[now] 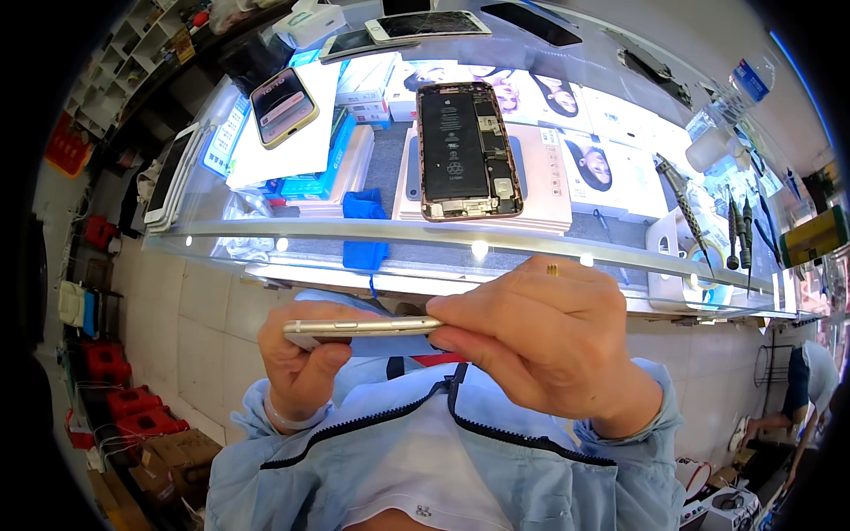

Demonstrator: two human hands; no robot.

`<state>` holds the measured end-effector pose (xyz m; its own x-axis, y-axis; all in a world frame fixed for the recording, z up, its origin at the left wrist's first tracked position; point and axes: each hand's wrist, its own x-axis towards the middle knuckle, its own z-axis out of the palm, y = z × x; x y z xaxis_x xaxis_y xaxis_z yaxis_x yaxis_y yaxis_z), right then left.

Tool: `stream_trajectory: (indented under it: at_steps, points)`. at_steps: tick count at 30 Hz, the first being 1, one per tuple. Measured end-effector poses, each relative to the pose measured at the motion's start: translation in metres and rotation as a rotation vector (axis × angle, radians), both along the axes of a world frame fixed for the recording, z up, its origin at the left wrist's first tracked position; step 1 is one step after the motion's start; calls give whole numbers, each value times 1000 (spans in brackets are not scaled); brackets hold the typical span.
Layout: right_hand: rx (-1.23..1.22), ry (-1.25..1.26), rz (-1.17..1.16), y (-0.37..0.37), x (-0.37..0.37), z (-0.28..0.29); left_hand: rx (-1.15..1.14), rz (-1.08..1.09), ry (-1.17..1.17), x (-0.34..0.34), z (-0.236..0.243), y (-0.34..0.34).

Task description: The person disassembles a smartphone, removes the battery, and replaces the screen assembly. They use a screwdriver to remove screws, pry open the device, and connect internal components before reassembling the phone and placing it on a shelf.

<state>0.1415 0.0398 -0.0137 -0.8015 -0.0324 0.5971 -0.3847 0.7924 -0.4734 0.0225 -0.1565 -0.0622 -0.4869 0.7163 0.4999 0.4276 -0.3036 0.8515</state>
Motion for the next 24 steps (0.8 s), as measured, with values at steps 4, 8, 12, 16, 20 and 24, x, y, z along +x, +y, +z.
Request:
stream_trajectory:
  at_steps: [4,8,12,16,20,24]
  points:
    - [4,4,9,1,-2,-3,-25,-12,-16,-3,-2,-1]
    - [12,61,70,-4,-9,-14,-35,-117,-60,-9,7,7]
    - [-73,19,69,-1,-11,-12,-109,3,-29,-9,10,-2]
    - [-381,-44,20,12,-1,-20,227,112,-196,-11,-8,-1]
    - [-534,-48,84,9,0,-21,219,71,-218,-13,-12,0]
    - [-548,17,54,4,-3,-24,260,80,-214,-12,-16,3]
